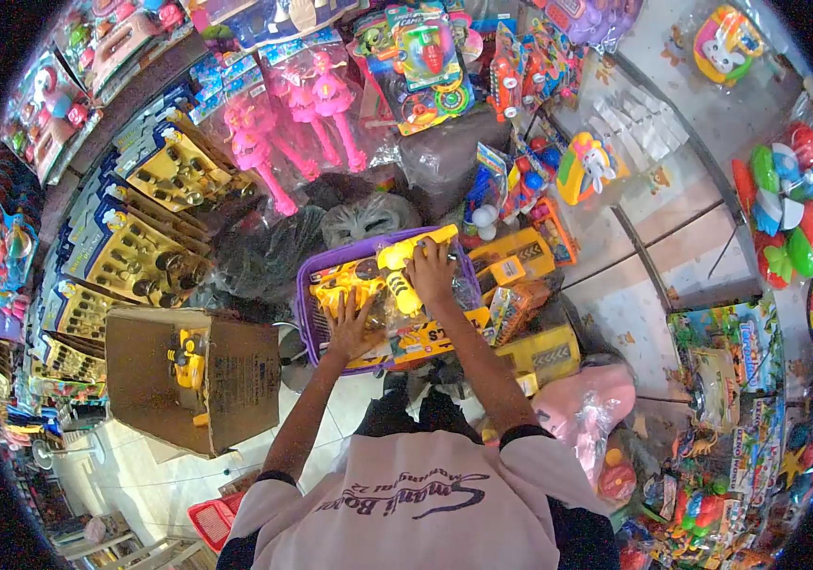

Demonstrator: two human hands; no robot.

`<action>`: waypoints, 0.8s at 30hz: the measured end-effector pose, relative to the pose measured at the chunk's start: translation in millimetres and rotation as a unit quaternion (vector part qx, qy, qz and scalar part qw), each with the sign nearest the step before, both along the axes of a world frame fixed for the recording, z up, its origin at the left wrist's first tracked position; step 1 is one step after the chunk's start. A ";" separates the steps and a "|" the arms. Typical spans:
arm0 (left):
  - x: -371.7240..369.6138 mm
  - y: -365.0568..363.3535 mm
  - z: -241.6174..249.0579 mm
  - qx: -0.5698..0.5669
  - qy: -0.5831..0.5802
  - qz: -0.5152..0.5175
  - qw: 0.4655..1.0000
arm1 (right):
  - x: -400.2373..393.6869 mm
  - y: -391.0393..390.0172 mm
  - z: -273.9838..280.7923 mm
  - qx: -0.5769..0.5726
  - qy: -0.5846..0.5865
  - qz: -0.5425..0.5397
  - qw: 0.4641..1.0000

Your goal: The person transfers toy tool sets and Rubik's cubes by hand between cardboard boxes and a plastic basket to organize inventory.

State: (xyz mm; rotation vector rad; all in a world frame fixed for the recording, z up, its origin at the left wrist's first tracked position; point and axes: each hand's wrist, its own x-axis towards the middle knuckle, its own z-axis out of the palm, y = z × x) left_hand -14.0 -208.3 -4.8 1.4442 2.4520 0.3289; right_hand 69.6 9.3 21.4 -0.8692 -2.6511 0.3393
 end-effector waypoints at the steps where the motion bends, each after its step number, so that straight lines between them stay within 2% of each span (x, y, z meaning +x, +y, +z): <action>1: -2.1 0.3 -0.6 0.008 -0.005 0.002 1.000 | -2.4 -1.8 -2.1 0.019 -0.008 -0.015 1.000; 2: -4.3 1.2 -1.6 0.028 -0.015 0.021 0.999 | -3.1 -0.3 -3.9 -0.010 -0.016 -0.006 1.000; 4: -5.3 7.1 -4.2 0.067 -0.041 0.053 0.996 | 4.1 -1.7 0.4 0.011 0.010 -0.009 1.000; 8: -12.6 26.6 -6.2 0.153 -0.032 0.034 0.987 | 25.4 0.6 -14.3 0.020 0.003 -0.060 0.998; 11: -14.7 43.5 2.1 0.069 -0.040 0.061 0.995 | 32.4 2.5 -16.9 -0.067 -0.029 -0.074 0.995; 15: -14.2 57.2 -5.3 0.012 -0.030 0.085 0.996 | 33.6 2.2 -14.6 0.015 -0.008 -0.064 0.998; 19: -15.0 59.0 -8.5 0.007 -0.029 0.087 0.996 | 38.4 3.0 -18.3 0.041 0.017 -0.046 0.998; 22: -14.1 62.4 -6.5 -0.011 -0.023 0.090 0.996 | 38.1 6.1 -21.9 -0.053 -0.063 -0.045 0.996; 24: -14.6 65.7 -7.6 -0.009 -0.017 0.088 0.996 | 36.9 5.5 -24.1 -0.039 -0.082 -0.051 0.995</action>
